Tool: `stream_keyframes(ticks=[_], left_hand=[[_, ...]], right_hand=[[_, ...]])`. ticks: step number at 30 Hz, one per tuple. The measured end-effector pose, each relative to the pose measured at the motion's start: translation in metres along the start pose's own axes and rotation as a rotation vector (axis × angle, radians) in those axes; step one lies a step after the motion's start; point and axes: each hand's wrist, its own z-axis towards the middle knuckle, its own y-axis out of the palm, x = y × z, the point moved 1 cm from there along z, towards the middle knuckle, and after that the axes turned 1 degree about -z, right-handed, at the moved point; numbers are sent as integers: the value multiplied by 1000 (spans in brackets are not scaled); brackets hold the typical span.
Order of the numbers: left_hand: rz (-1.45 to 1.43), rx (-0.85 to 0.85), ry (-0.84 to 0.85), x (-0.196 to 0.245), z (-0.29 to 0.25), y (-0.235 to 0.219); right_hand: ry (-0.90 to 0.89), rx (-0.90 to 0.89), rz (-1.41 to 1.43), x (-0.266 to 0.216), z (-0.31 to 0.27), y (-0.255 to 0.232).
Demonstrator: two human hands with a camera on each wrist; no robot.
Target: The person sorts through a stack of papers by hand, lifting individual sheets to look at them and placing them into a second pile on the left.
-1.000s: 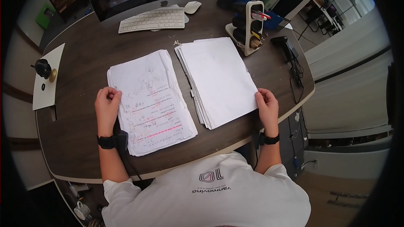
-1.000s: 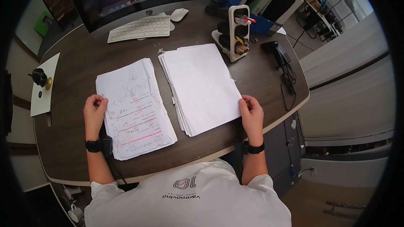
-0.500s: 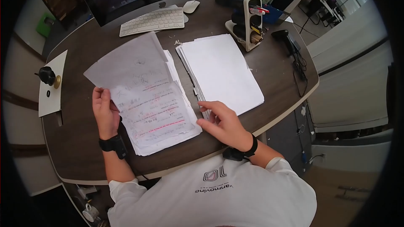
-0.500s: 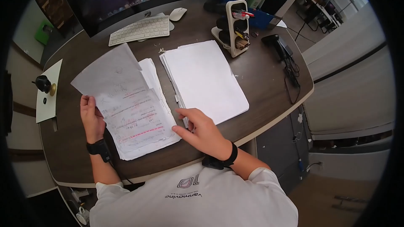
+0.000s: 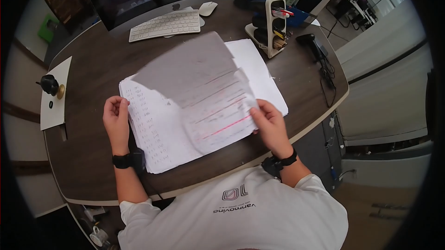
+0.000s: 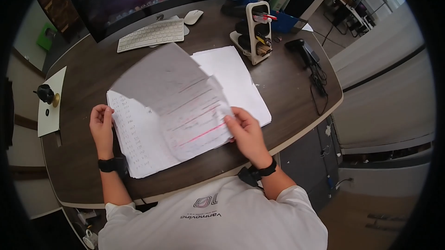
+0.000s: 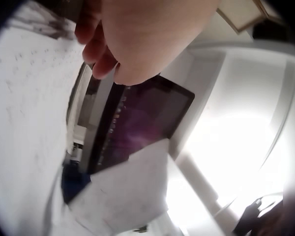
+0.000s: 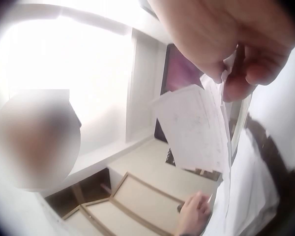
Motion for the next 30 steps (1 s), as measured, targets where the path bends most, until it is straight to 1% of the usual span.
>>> stream_keyframes(ticks=[1, 3, 4, 5, 6, 7, 8, 10, 11, 13, 14, 16, 18, 20, 23, 25, 26, 27, 28, 29, 30], left_hand=[[1, 5, -5, 3, 0, 1], [435, 90, 11, 11, -1, 5], [434, 91, 9, 10, -2, 5], [495, 68, 17, 9, -2, 6], [557, 43, 26, 9, -3, 8], [557, 40, 27, 8, -3, 7], [563, 29, 37, 6, -3, 6], [566, 17, 46, 6, -4, 8], [571, 19, 33, 8, -4, 8], [580, 23, 23, 9, -5, 6], [578, 15, 18, 6, -5, 4], [572, 6, 16, 4, -3, 4], [542, 28, 57, 2, -3, 5], [527, 23, 50, 1, -3, 4], [484, 22, 49, -1, -1, 5], [461, 29, 46, -2, -2, 5], [460, 33, 87, -1, -2, 5], [459, 38, 129, -1, -2, 5], [460, 39, 131, -2, 0, 3], [334, 16, 88, -6, 2, 1], [208, -7, 44, -8, 3, 0]], right_hand=[[1, 65, 25, -1, 3, -13], [-8, 137, -6, -1, 7, -42], [5, 187, -49, -3, 8, -51], [27, 237, -74, -5, 8, -56], [-10, 234, -136, -1, 11, -67], [-48, 233, -196, 6, 14, -75], [-49, 237, -194, 14, 17, -77], [-244, 350, -431, 21, 19, -80], [-244, 350, -432, 22, 18, -81], [-270, 379, -555, 19, 19, -80], [-272, 379, -553, 18, 19, -78], [-209, 402, -575, 16, 18, -78], [-225, 417, -561, 19, 19, -78], [-238, 431, -543, 19, 18, -76], [-193, 424, -568, 14, 15, -70], [-271, 473, -724, 13, 14, -68], [-268, 472, -721, 13, 14, -67], [-437, 514, -937, 10, 13, -67], [-612, 553, -1152, 8, 12, -65], [-612, 552, -1151, 6, 12, -62], [-636, 511, -1056, 0, 10, -55]])
